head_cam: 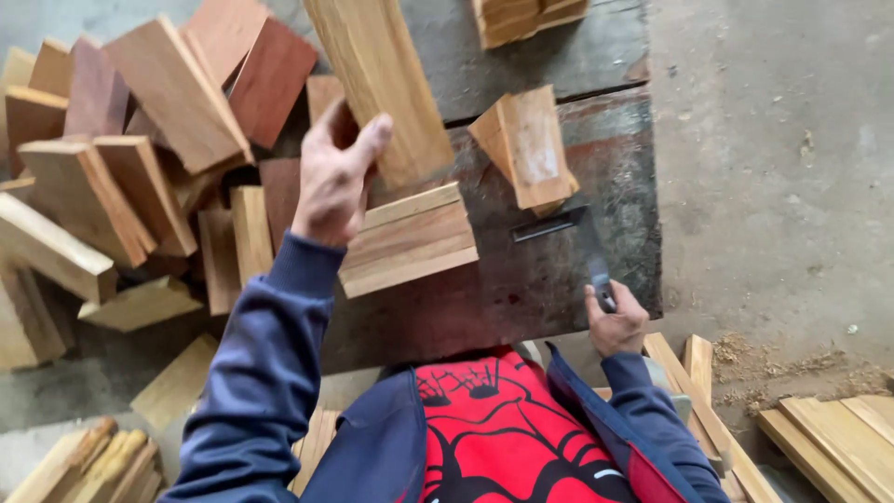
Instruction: The person uses a try square and a pencil to mark lines on small rectangular pieces of wood. They repeatedly pick up a wood piece, align the square, draw a line, and then set the piece down to select another one from a pile.
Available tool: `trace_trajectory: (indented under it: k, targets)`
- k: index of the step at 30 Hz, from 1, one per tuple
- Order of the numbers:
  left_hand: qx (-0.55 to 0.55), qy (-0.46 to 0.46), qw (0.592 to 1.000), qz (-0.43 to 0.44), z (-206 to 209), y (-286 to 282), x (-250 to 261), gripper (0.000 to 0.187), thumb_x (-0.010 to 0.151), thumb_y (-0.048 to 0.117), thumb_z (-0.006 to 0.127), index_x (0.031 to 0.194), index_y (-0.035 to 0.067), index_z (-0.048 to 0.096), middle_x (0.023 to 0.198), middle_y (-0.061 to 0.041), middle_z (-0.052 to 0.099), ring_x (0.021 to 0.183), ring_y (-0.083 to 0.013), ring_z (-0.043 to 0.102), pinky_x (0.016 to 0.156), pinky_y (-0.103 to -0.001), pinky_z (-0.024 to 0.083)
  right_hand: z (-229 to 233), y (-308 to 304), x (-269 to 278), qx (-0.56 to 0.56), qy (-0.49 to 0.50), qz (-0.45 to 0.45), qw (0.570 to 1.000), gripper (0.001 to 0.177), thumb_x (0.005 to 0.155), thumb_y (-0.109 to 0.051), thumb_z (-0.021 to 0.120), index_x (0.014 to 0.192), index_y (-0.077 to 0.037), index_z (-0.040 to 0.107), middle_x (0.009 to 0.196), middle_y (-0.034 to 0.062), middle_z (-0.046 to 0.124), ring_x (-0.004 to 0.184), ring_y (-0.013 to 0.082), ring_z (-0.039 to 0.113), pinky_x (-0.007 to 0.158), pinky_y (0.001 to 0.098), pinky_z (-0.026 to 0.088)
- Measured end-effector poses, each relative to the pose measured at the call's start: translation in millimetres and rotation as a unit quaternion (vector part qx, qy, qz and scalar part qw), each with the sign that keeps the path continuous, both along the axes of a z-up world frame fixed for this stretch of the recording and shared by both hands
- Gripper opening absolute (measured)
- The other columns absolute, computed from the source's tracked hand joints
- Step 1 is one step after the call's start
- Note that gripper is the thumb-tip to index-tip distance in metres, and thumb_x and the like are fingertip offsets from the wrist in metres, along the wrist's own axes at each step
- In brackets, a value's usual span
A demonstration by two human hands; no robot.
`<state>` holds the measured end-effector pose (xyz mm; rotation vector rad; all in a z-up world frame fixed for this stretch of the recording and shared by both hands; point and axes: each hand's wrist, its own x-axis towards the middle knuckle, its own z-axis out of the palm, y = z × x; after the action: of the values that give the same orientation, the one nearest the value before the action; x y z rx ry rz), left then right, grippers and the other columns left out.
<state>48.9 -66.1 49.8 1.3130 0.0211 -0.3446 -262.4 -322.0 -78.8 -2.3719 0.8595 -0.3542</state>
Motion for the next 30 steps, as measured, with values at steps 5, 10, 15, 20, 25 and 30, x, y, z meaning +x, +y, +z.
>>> trace_trajectory:
  k: [5,10,15,20,25,30]
  targets:
    - [0.089,-0.130,0.987,0.020,64.1,-85.7,49.0,0.016,0.080,0.016,0.066,0.086,0.008,0.053,0.081,-0.001,0.053,0.075,-0.0083,0.047,0.064,-0.023,0.042,14.7,-3.7,7.3,0.015,0.030,0.052,0.998,0.019,0.081,-0.021,0.066,0.091,-0.005,0.063,0.078,0.0090,0.063,0.067,0.0226,0.059,0.064,0.0325,0.045]
    - [-0.324,0.135,0.932,-0.085,-117.6,-149.0,172.0,0.028,0.078,0.006,0.040,0.063,0.018,0.019,0.055,0.004,0.015,0.045,-0.0097,0.014,0.043,-0.031,0.009,13.2,-6.9,7.1,-0.018,0.032,0.074,0.997,0.024,0.080,-0.024,0.067,0.094,-0.005,0.063,0.083,0.0108,0.065,0.072,0.0261,0.061,0.066,0.0342,0.047]
    - [-0.112,0.184,0.976,0.041,-124.7,-196.9,214.2,0.007,0.070,0.022,0.041,0.065,0.022,0.036,0.067,-0.002,0.055,0.064,-0.0193,0.049,0.057,-0.033,0.033,2.8,-9.5,-9.0,0.014,0.052,0.040,0.998,0.021,0.078,-0.023,0.067,0.092,-0.008,0.063,0.080,0.0070,0.065,0.071,0.0220,0.061,0.067,0.0318,0.046]
    - [0.032,0.044,0.975,0.216,-44.3,-123.6,153.2,0.024,0.074,-0.008,0.043,0.093,0.009,0.042,0.091,-0.008,0.049,0.077,-0.0199,0.051,0.068,-0.032,0.043,4.1,-14.1,-21.1,0.020,0.051,0.024,0.998,0.021,0.078,-0.024,0.068,0.092,-0.008,0.064,0.078,0.0069,0.065,0.067,0.0206,0.061,0.064,0.0317,0.047]
    - [0.186,0.046,0.953,0.236,-67.7,-79.6,120.1,0.032,0.084,0.022,0.042,0.106,0.006,0.059,0.098,-0.008,0.067,0.086,-0.0171,0.062,0.072,-0.030,0.057,-4.1,-17.9,-25.5,-0.003,0.067,0.025,0.997,0.024,0.078,-0.027,0.069,0.093,-0.008,0.063,0.077,0.0076,0.065,0.067,0.0219,0.061,0.064,0.0325,0.047]
    - [0.166,0.005,0.960,0.227,-140.9,-76.0,84.9,0.019,0.086,0.010,0.043,0.083,0.008,0.062,0.073,0.003,0.056,0.068,-0.0061,0.048,0.060,-0.020,0.042,-0.1,-19.0,-25.4,0.006,0.117,0.041,0.992,0.051,0.065,-0.043,0.075,0.103,-0.014,0.058,0.082,0.0074,0.064,0.072,0.0280,0.063,0.065,0.0375,0.048]
